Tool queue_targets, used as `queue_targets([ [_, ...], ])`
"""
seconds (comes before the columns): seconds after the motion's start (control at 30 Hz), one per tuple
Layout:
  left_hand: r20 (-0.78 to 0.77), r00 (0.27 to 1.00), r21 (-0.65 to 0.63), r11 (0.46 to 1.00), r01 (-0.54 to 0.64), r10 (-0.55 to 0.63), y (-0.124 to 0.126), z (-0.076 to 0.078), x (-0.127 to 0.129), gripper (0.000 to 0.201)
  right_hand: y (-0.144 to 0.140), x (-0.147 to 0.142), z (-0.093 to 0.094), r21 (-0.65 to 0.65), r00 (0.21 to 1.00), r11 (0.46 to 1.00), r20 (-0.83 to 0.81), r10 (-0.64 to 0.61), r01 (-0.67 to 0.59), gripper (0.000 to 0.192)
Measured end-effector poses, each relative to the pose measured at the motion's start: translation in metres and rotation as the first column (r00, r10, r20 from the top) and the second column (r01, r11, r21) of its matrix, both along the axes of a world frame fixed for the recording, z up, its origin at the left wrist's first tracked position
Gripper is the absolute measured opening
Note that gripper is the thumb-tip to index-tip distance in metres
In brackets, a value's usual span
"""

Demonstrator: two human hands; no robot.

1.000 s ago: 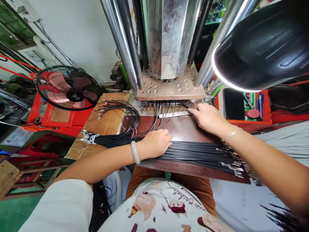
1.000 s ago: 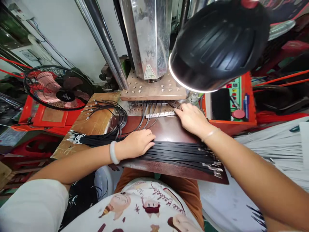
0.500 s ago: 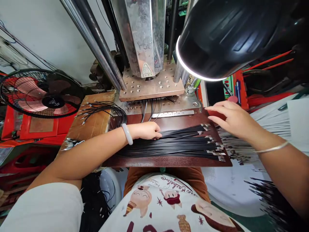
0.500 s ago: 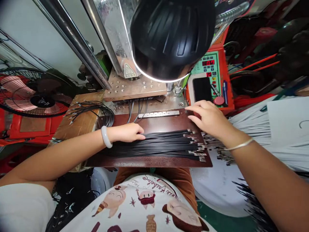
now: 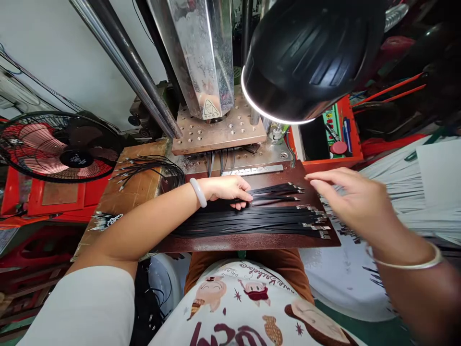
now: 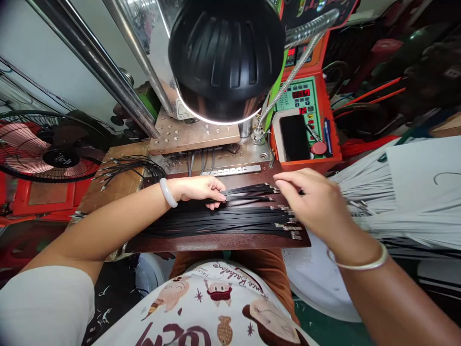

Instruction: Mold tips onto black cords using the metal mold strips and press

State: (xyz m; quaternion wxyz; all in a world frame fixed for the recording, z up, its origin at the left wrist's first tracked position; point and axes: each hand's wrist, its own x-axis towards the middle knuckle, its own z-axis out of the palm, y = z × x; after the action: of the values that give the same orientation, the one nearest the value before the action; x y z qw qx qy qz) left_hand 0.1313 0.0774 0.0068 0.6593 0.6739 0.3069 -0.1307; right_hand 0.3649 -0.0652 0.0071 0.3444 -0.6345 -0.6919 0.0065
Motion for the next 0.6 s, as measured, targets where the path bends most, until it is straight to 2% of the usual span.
queue_targets([
  [0.07,0.016,1.0,-0.026,1.0,0.008,-0.007,-0.003,0.003,0.001,0.026,0.003,-0.025,-0.004,-0.008,0.979,0.986,0.116,0.167,-0.167,0.029],
  [0.1,0.038,0.999,0.001,1.0,0.031,-0.031,-0.003,0.005,-0.001,0.026,0.005,-0.037,-0.008,-0.048,0.95,0.975,0.217,0.224,-0.219,0.032],
  [0.13,0.069,0.996,0.075,0.996,0.052,-0.057,-0.004,0.007,-0.003,0.026,0.007,-0.046,-0.012,-0.108,0.913,0.969,0.326,0.247,-0.223,0.032],
  [0.17,0.108,0.991,0.205,0.977,0.052,-0.075,-0.003,0.009,-0.007,0.027,0.009,-0.052,-0.017,-0.169,0.875,0.969,0.423,0.235,-0.179,0.03],
  [0.2,0.153,0.984,0.381,0.924,0.023,-0.088,-0.002,0.011,-0.012,0.029,0.012,-0.056,-0.021,-0.208,0.847,0.972,0.492,0.202,-0.111,0.029],
  [0.23,0.2,0.974,0.572,0.82,-0.028,-0.107,0.0,0.014,-0.018,0.032,0.015,-0.058,-0.025,-0.22,0.835,0.974,0.524,0.166,-0.055,0.029],
  [0.27,0.244,0.96,0.736,0.67,-0.093,-0.134,0.001,0.016,-0.024,0.035,0.02,-0.058,-0.028,-0.203,0.846,0.978,0.513,0.142,-0.041,0.031],
  [0.3,0.283,0.941,0.848,0.506,-0.156,-0.185,0.003,0.018,-0.029,0.036,0.026,-0.057,-0.031,-0.17,0.874,0.982,0.461,0.153,-0.082,0.032],
  [0.33,0.3,0.913,0.911,0.367,-0.189,-0.276,0.003,0.019,-0.033,0.036,0.033,-0.057,-0.032,-0.124,0.902,0.977,0.38,0.207,-0.172,0.034],
  [0.37,0.29,0.873,0.943,0.275,-0.189,-0.393,0.004,0.021,-0.035,0.036,0.042,-0.057,-0.033,-0.077,0.907,0.953,0.292,0.303,-0.293,0.037],
  [0.4,0.263,0.819,0.959,0.229,-0.165,-0.51,0.003,0.021,-0.035,0.035,0.053,-0.057,-0.033,-0.045,0.886,0.91,0.215,0.411,-0.412,0.038],
  [0.43,0.239,0.766,0.967,0.22,-0.131,-0.597,0.003,0.021,-0.034,0.035,0.065,-0.058,-0.034,-0.039,0.848,0.862,0.162,0.505,-0.506,0.037],
  [0.47,0.243,0.735,0.964,0.242,-0.11,-0.633,0.004,0.02,-0.032,0.033,0.078,-0.059,-0.035,-0.057,0.822,0.833,0.14,0.552,-0.55,0.033],
  [0.5,0.283,0.737,0.948,0.295,-0.118,-0.614,0.004,0.019,-0.03,0.031,0.09,-0.058,-0.037,-0.09,0.828,0.841,0.146,0.541,-0.534,0.03],
  [0.53,0.358,0.769,0.913,0.37,-0.17,-0.53,0.006,0.017,-0.028,0.028,0.1,-0.057,-0.04,-0.129,0.855,0.872,0.175,0.488,-0.472,0.028],
  [0.6,0.559,0.794,0.773,0.495,-0.396,-0.238,0.011,0.013,-0.028,0.026,0.113,-0.052,-0.049,-0.203,0.896,0.927,0.26,0.36,-0.314,0.028],
])
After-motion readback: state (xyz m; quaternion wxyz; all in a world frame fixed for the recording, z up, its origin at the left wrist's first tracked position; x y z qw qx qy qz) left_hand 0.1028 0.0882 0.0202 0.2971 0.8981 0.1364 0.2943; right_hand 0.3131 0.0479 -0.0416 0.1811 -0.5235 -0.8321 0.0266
